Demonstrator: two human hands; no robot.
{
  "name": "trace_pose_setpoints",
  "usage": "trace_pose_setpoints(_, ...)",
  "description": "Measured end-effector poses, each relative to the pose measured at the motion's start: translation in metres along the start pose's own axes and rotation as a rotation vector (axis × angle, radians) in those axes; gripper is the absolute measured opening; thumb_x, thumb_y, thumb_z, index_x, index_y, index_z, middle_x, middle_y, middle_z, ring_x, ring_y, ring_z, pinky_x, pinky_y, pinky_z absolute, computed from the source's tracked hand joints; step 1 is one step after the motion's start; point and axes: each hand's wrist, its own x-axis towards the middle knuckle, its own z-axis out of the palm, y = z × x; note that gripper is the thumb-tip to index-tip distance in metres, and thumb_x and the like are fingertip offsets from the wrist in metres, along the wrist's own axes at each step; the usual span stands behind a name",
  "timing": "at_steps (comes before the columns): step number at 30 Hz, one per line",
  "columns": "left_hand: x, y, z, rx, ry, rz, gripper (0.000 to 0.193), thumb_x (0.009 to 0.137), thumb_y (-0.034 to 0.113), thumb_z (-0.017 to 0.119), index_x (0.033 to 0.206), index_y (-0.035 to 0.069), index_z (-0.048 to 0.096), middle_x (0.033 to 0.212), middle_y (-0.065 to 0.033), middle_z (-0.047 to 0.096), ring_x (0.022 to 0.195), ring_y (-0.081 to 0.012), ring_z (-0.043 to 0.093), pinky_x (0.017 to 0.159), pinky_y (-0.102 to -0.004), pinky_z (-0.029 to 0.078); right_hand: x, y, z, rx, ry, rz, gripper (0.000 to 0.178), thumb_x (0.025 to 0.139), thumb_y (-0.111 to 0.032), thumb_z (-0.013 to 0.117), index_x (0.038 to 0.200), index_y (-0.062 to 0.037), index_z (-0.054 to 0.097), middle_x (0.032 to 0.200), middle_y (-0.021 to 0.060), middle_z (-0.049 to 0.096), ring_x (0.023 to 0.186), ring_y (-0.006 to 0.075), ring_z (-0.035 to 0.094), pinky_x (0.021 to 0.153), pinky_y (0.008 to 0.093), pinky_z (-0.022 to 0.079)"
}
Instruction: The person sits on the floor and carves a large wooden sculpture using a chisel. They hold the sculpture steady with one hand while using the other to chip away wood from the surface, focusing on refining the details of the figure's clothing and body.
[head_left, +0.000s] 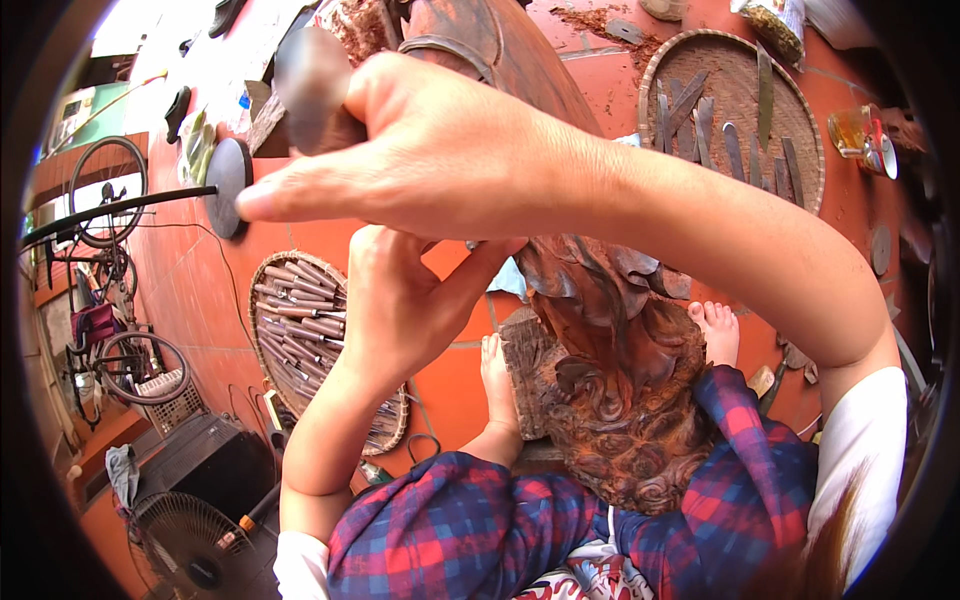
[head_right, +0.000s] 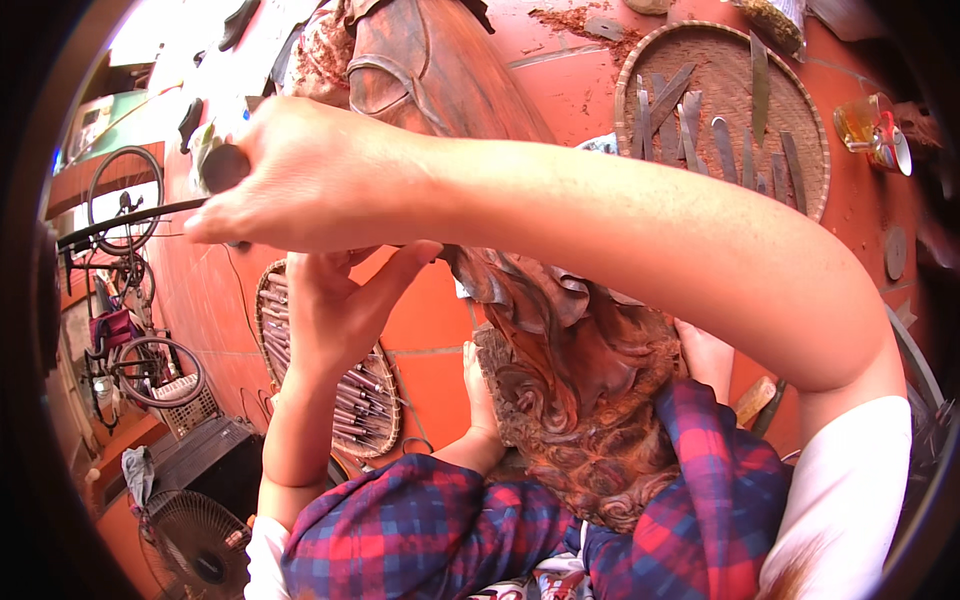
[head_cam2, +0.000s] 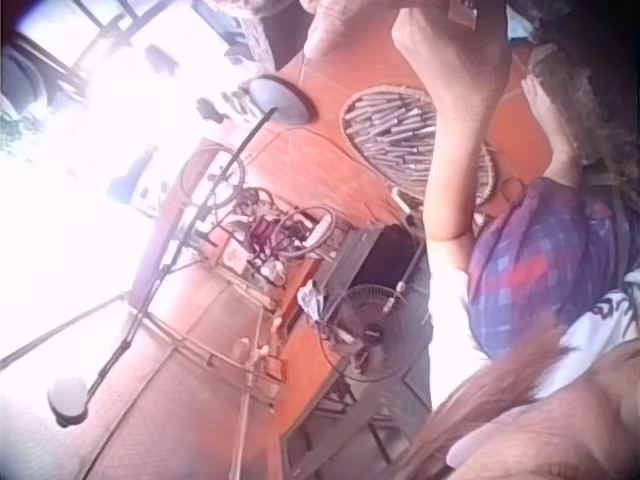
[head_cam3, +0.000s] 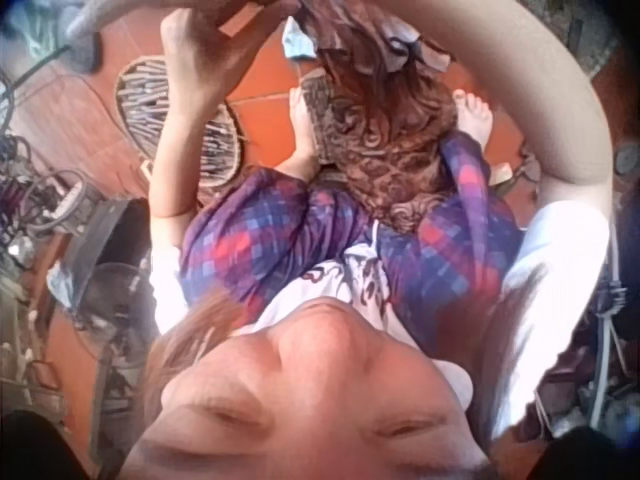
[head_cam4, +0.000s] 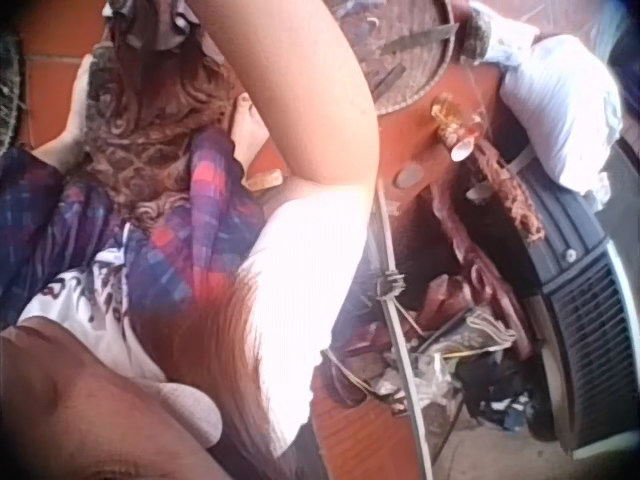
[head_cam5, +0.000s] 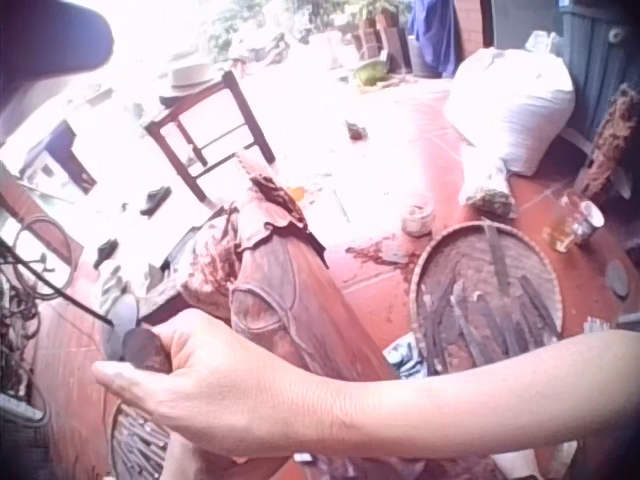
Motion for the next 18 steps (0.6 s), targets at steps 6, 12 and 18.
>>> trace_pose_setpoints(6, 0.003, 0.003, -0.003, -0.151, 0.081, -0.118, 0.029, 0.087, -0.005, 0.074, 0.114, -0.009, 0.064, 0.105, -0.012, 0.072, 0.101, -0.0184, 0.07, 0.093, -0.0341, 0.057, 0.013, -0.004, 0.004, -0.009, 0.022, -0.026, 0.032, 0.087, -0.029, 0.071, 0.08, 0.0014, 0.067, 0.065, 0.0059, 0.064, 0.063, 0.0122, 0.059, 0.061, 0.0332, 0.051)
trace_pose_setpoints(12, 0.006, 0.003, -0.005, -0.126, 0.074, -0.182, 0.029, 0.086, -0.008, 0.073, 0.113, -0.008, 0.064, 0.104, -0.0106, 0.072, 0.103, -0.0188, 0.069, 0.096, -0.0344, 0.056, 0.022, 0.005, 0.004, -0.069, 0.008, -0.029, 0.031, 0.087, -0.03, 0.073, 0.085, 0.0013, 0.068, 0.068, 0.0086, 0.067, 0.065, 0.0147, 0.063, 0.064, 0.0339, 0.051)
trace_pose_setpoints(18, 0.0, -0.006, 0.001, -0.182, 0.127, -0.076, 0.022, 0.088, -0.002, 0.073, 0.109, -0.006, 0.067, 0.095, -0.0088, 0.074, 0.093, -0.0144, 0.07, 0.084, -0.0294, 0.055, 0.015, 0.006, 0.007, -0.067, -0.017, 0.123, 0.034, 0.086, -0.034, 0.073, 0.088, 0.0, 0.071, 0.071, 0.0085, 0.068, 0.067, 0.0165, 0.064, 0.067, 0.0338, 0.053)
